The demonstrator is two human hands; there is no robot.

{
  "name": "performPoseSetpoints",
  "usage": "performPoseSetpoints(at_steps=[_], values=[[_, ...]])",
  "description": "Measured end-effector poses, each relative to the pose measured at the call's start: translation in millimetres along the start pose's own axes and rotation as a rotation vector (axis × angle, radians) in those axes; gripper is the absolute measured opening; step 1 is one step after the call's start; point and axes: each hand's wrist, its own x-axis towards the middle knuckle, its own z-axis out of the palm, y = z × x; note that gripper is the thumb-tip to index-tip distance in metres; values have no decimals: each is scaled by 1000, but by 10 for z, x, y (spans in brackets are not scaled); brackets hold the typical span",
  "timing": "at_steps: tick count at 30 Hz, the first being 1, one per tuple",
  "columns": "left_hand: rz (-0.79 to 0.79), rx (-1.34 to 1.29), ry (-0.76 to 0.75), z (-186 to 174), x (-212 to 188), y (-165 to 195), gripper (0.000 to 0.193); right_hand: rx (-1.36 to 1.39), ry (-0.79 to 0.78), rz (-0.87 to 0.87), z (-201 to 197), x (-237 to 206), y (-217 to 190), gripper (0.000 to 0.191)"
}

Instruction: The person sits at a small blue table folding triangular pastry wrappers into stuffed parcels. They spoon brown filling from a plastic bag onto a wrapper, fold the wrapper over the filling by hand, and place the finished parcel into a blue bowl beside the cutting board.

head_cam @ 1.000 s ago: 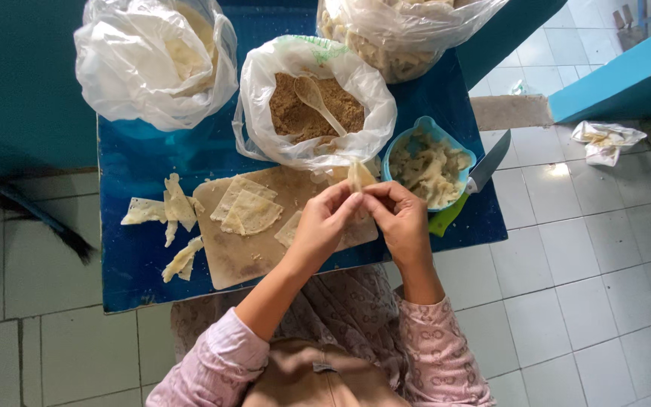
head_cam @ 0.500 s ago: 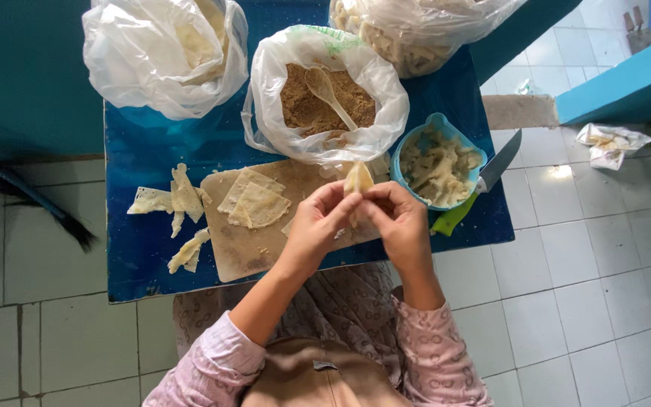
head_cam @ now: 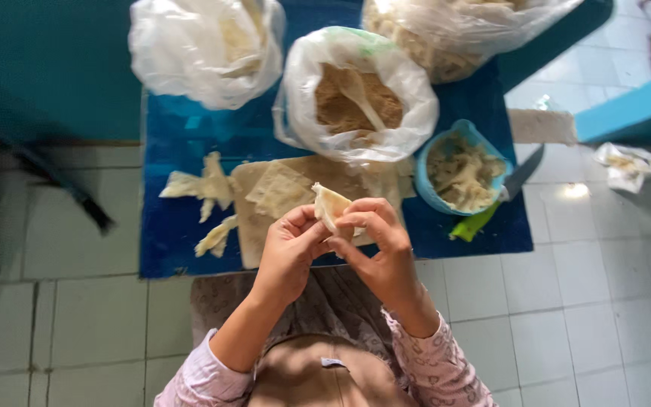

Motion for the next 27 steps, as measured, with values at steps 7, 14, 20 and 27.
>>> performPoseSetpoints(at_steps=[7, 14, 20, 27], values=[[310, 127, 226, -592, -602, 434, 15, 603, -95, 343, 674, 150, -190, 2], [492, 147, 427, -1079, -947, 1000, 14, 274, -15, 171, 1444, 762, -196, 9], [610, 506, 488, -1127, -812, 1275, 20, -445, -35, -294, 1660, 1300, -34, 27], [967, 1502, 623, -1026, -580, 1373, 27, -572, -63, -357, 1821, 1186, -90, 17]])
